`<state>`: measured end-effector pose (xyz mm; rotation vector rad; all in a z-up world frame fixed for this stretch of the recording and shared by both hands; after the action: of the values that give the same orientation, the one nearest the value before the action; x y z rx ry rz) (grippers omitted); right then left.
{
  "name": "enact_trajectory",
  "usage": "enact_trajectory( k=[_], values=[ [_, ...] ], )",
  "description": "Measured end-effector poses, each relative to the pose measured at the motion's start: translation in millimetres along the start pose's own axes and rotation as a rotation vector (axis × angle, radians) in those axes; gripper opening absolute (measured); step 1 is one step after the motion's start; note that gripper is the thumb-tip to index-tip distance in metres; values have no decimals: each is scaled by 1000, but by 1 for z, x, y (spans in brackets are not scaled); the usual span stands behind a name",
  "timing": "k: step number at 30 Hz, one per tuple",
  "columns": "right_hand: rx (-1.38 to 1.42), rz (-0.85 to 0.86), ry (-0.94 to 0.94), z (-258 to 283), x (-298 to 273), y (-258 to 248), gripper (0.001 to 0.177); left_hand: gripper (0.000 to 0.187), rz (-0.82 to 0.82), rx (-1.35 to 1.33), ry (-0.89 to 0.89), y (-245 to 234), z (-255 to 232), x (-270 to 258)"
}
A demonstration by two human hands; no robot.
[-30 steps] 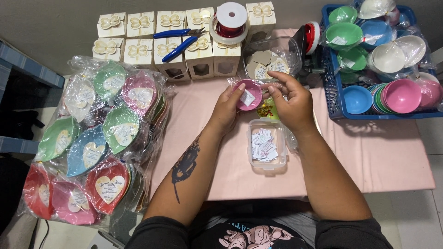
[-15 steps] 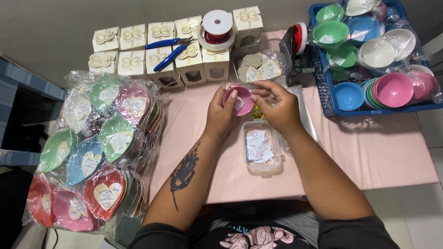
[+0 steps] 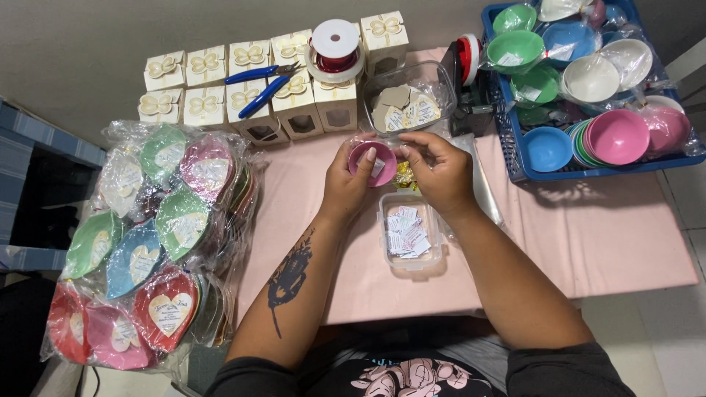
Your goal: The person puts heart-shaped bowls and paper notes into small plastic bags by hand, then places the bags into a blue basket.
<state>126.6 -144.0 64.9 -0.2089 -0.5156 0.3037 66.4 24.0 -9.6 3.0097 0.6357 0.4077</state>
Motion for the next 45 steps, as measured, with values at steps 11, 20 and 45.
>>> enact_trajectory(
  k=[11,20,45],
  values=[
    [-67,10,-72,5,1,-3,16,86,18,857,693,9,-62,-14],
    [57,89,-26,11,0,-3,23,55,166,745,726,10,-48,-6],
    [-287,316,-654,44,-15,26,45,43,-244,-761,-24,-6,-16,6]
  ],
)
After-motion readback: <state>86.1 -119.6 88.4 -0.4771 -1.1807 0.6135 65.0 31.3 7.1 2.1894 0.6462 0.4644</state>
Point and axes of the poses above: each hand's wrist, its own x-axis towards the middle knuckle, its own y-axis out of the palm, z = x × y, the point moved 6 cm from there along x, towards the middle knuckle, and after that the axes turned 8 degrees about -x, right-handed, at the moved point
